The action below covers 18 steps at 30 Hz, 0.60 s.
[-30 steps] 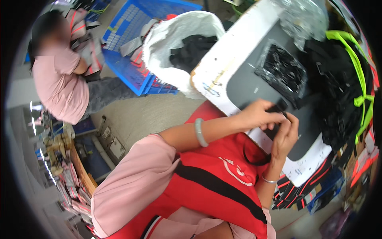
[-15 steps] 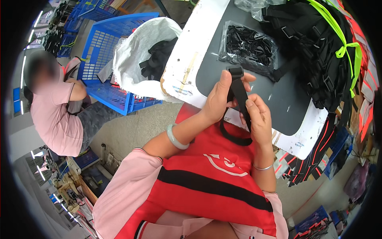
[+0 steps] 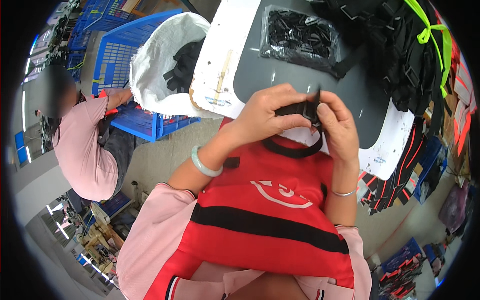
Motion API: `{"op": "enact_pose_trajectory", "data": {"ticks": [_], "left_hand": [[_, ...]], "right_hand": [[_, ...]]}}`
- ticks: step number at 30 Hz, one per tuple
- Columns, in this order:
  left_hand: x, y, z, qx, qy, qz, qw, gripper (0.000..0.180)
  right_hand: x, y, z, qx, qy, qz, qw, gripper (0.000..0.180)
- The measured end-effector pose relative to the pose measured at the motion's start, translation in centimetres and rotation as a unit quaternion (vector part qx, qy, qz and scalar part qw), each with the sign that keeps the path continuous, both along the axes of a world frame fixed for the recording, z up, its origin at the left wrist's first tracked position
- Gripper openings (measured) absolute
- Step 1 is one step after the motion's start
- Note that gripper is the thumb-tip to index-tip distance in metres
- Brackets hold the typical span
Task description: Thread plastic buckles onto black nylon straps at a factory workstation.
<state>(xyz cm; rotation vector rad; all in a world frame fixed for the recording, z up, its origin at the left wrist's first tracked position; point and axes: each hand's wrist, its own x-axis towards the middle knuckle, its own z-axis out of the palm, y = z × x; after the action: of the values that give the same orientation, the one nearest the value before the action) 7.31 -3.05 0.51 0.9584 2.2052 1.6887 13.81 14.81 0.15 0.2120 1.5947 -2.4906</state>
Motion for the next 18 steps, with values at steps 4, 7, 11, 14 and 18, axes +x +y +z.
{"op": "enact_pose_trajectory", "data": {"ticks": [4,7,11,14,18], "left_hand": [[0.0,-0.4,0.0,0.001,-0.044,-0.024,0.999,0.035],[-0.3,-1.3,0.1,0.010,-0.111,-0.017,0.994,0.033],[-0.6,-2.2,0.7,-0.045,-0.087,-0.015,0.995,0.032],[-0.5,-1.6,0.7,-0.068,-0.027,-0.040,0.997,0.032],[-0.4,-0.5,0.9,-0.068,0.001,-0.059,0.996,0.034]], "right_hand": [[0.6,1.8,-0.7,-0.059,0.040,-0.074,0.995,0.018],[1.2,5.8,0.4,-0.239,0.099,-0.157,0.953,0.012],[3.4,12.8,-0.3,-0.347,0.151,-0.250,0.891,0.013],[3.0,11.1,1.0,-0.239,0.119,-0.259,0.928,0.011],[1.6,2.9,2.7,0.224,-0.061,-0.181,0.956,0.012]]}}
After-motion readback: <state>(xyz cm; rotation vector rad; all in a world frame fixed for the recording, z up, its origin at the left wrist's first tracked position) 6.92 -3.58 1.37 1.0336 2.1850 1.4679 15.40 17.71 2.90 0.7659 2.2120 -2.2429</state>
